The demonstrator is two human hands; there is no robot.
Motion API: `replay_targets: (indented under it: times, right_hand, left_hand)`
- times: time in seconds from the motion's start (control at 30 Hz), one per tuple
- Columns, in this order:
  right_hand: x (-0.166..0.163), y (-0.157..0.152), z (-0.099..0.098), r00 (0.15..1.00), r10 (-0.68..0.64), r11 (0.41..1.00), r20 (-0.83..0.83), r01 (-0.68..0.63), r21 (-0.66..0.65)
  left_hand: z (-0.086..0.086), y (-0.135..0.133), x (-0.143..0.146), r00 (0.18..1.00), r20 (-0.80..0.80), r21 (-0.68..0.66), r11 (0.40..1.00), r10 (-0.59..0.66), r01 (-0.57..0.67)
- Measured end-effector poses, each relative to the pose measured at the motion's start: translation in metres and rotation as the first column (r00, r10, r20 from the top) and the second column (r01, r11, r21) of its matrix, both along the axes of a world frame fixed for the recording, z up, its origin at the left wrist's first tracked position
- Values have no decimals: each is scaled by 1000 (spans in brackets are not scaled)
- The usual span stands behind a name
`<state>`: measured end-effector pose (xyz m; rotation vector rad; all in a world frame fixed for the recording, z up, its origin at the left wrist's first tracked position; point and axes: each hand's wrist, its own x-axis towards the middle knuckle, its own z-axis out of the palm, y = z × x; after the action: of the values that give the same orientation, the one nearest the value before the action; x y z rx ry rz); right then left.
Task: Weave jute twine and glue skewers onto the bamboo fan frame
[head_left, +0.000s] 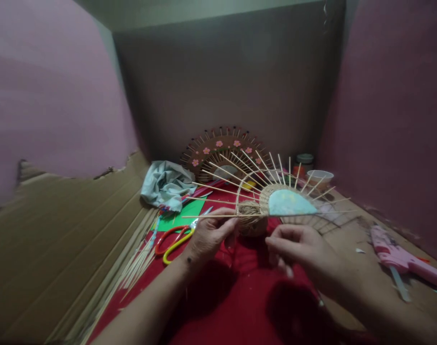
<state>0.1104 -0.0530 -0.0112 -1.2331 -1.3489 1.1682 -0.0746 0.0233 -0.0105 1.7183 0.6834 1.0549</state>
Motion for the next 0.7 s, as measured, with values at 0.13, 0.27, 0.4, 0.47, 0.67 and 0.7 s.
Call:
replay_targets:
  times: [0.13,0.27,0.4,0.47,0.67,0.7]
  right_hand:
    - [-15,6,10,813,-434,591,388,-68,804]
    - [-25,28,10,662,-585,445,469,-221,868]
    - [-28,38,5,634,-617,398,467,-260,880]
    - [-27,39,4,653,-604,371,457,-277,886]
    - [-23,43,5,684,-570,335,455,-312,889]
    - [-23,44,4,683,-571,328,456,-320,889]
  left_hand:
    - [1,-2,0,999,-33,-4,1000,-21,21]
    - [0,-2,0,1000,-17,19,1000,-13,14]
    - [-2,-2,-2,998,-65,58,998,-27,31]
    - [-1,-2,-2,996,-83,79,997,-20,26]
    - [-1,-1,-3,992,-126,94,995,-4,16]
    - [-1,-1,-3,991,-136,92,996,2,11]
